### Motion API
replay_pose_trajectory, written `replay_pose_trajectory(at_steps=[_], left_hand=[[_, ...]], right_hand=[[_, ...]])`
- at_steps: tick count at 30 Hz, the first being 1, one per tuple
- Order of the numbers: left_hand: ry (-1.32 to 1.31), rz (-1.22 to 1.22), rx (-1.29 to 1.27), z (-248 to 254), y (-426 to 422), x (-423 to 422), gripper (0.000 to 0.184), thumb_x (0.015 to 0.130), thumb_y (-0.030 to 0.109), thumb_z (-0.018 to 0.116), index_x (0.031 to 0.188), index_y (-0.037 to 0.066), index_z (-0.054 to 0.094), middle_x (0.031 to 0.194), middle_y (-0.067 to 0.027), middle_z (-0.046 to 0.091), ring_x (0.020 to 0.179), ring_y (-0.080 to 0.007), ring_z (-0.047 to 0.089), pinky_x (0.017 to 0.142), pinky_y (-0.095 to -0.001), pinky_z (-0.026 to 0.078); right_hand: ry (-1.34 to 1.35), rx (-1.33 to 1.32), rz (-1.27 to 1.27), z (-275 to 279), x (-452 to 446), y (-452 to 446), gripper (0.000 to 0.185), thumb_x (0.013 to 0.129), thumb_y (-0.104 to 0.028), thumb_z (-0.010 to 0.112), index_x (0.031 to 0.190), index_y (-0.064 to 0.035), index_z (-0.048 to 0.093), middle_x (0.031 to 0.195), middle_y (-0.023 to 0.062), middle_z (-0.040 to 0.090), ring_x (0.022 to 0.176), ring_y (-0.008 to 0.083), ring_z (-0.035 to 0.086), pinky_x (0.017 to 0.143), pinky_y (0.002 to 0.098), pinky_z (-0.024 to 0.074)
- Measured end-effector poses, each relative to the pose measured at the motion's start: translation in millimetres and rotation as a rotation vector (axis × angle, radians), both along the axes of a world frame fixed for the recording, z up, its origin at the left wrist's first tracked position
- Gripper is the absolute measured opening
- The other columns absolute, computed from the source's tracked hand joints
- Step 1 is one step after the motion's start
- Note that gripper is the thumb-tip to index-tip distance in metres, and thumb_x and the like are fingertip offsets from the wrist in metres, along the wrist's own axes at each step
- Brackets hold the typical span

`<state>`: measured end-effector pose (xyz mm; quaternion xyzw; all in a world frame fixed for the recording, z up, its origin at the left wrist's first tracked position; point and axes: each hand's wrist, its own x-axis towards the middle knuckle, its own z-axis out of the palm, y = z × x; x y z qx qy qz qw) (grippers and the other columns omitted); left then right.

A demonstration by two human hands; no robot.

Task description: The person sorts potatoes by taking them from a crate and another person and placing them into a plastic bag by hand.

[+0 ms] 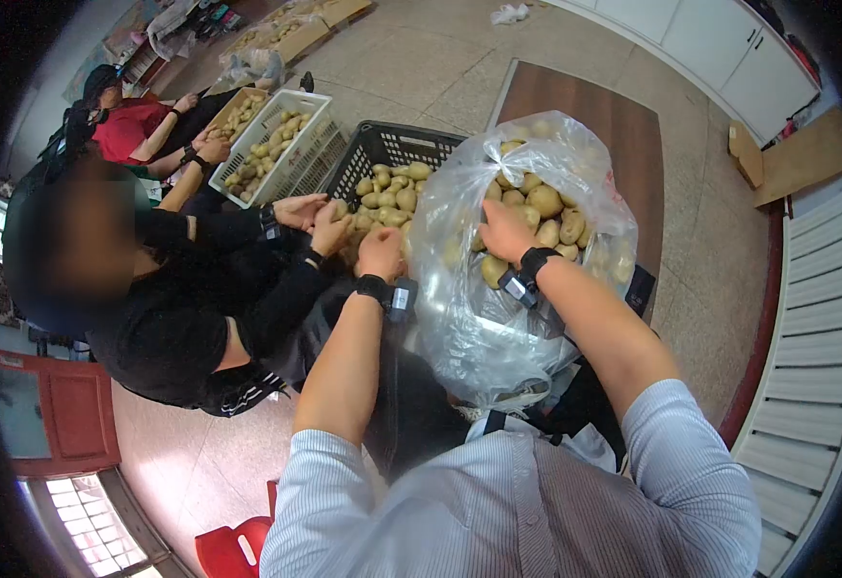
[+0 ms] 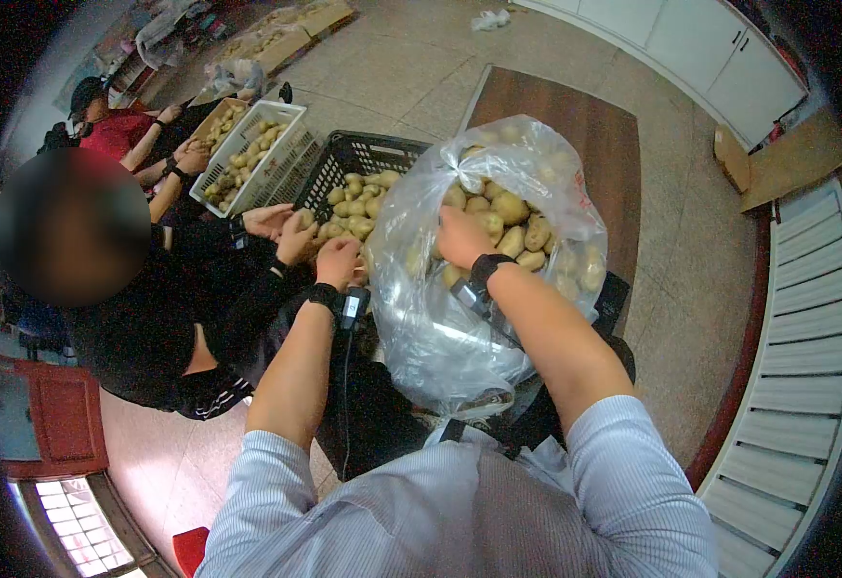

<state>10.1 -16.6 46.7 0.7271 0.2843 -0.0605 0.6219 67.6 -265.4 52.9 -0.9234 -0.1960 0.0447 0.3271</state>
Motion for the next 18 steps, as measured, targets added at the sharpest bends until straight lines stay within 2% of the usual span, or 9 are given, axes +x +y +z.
replay_pose_trajectory(at_steps=[3, 5, 7, 8, 11, 12, 15, 17, 18], left_hand=[[-0.109, -0.222, -0.044, 14.2, -32.1, -5.7, 0.019, 0.090, 0.018, 0.054, 0.101, 0.004, 0.060, 0.087, -0.0056, 0.064, 0.058, -0.0153, 0.060, 0.050, -0.0275, 0.049], [-0.113, -0.364, -0.132, 27.9, -51.2, -13.5, 0.021, 0.090, 0.020, 0.054, 0.103, 0.004, 0.060, 0.088, -0.0049, 0.064, 0.059, -0.0154, 0.061, 0.050, -0.0274, 0.049], [-0.017, -0.698, -0.194, 37.4, -65.7, -21.0, 0.024, 0.091, 0.022, 0.054, 0.108, 0.006, 0.060, 0.091, -0.0040, 0.065, 0.065, -0.0148, 0.064, 0.053, -0.0274, 0.050], [-0.013, -0.701, -0.194, 41.2, -71.5, -24.3, 0.024, 0.091, 0.022, 0.054, 0.108, 0.006, 0.060, 0.091, -0.0040, 0.065, 0.065, -0.0148, 0.064, 0.053, -0.0274, 0.050], [0.055, -0.909, 0.159, 25.5, -76.8, -22.4, 0.026, 0.092, 0.022, 0.052, 0.111, 0.006, 0.060, 0.090, -0.0069, 0.065, 0.064, -0.0138, 0.065, 0.052, -0.0272, 0.050], [0.059, -0.913, 0.158, 25.6, -76.6, -22.0, 0.026, 0.092, 0.022, 0.052, 0.111, 0.006, 0.060, 0.090, -0.0069, 0.065, 0.064, -0.0138, 0.065, 0.052, -0.0272, 0.050], [-0.032, -0.977, 0.397, 26.9, -72.2, -19.8, 0.026, 0.090, 0.021, 0.053, 0.110, 0.006, 0.062, 0.092, -0.0126, 0.065, 0.072, -0.0231, 0.066, 0.062, -0.0337, 0.052], [-0.160, -0.935, 0.705, 19.4, -64.9, -19.7, 0.031, 0.086, 0.021, 0.056, 0.112, 0.004, 0.060, 0.102, -0.0195, 0.063, 0.093, -0.0334, 0.062, 0.081, -0.0390, 0.049], [-0.161, -0.945, 0.708, 17.0, -61.7, -18.5, 0.031, 0.086, 0.021, 0.056, 0.112, 0.004, 0.060, 0.102, -0.0195, 0.063, 0.093, -0.0334, 0.062, 0.081, -0.0390, 0.049]], right_hand=[[-0.149, -0.228, 0.126, -13.3, -3.2, -0.1, 0.034, 0.076, -0.016, 0.061, 0.106, -0.0021, 0.053, 0.103, 0.0163, 0.059, 0.099, 0.0366, 0.054, 0.085, 0.0460, 0.0433], [-0.215, -0.253, 0.133, -20.7, -7.3, 1.6, 0.030, 0.077, -0.018, 0.060, 0.103, -0.0037, 0.056, 0.102, 0.0149, 0.059, 0.098, 0.0351, 0.055, 0.084, 0.0456, 0.0441], [-0.279, -0.278, 0.136, -18.7, -14.9, 3.3, 0.027, 0.079, -0.021, 0.058, 0.100, -0.0052, 0.059, 0.100, 0.0135, 0.060, 0.097, 0.0337, 0.056, 0.082, 0.0452, 0.0449], [-0.273, -0.305, 0.170, -13.9, -19.7, 3.6, 0.028, 0.078, -0.022, 0.060, 0.101, -0.0065, 0.060, 0.105, 0.0115, 0.058, 0.101, 0.0327, 0.054, 0.084, 0.0453, 0.0436], [-0.215, -0.373, 0.224, -5.0, -25.1, 11.7, 0.033, 0.076, -0.025, 0.063, 0.105, -0.0090, 0.060, 0.114, 0.0086, 0.056, 0.110, 0.0313, 0.049, 0.088, 0.0467, 0.0406], [-0.166, -0.413, 0.250, -7.8, -25.4, 14.4, 0.038, 0.075, -0.027, 0.065, 0.108, -0.0104, 0.060, 0.118, 0.0078, 0.054, 0.113, 0.0308, 0.047, 0.090, 0.0480, 0.0390], [-0.169, -0.438, 0.243, -13.4, -24.3, 21.7, 0.046, 0.074, -0.033, 0.067, 0.114, -0.0135, 0.059, 0.122, 0.0092, 0.054, 0.118, 0.0328, 0.044, 0.092, 0.0510, 0.0367], [-0.209, -0.432, 0.248, -17.0, -22.3, 22.7, 0.049, 0.074, -0.036, 0.067, 0.117, -0.0138, 0.058, 0.125, 0.0107, 0.052, 0.121, 0.0343, 0.042, 0.094, 0.0511, 0.0358], [-0.256, -0.428, 0.259, -17.2, -21.1, 23.0, 0.053, 0.074, -0.039, 0.068, 0.120, -0.0141, 0.057, 0.127, 0.0121, 0.051, 0.123, 0.0358, 0.041, 0.096, 0.0511, 0.0349]])
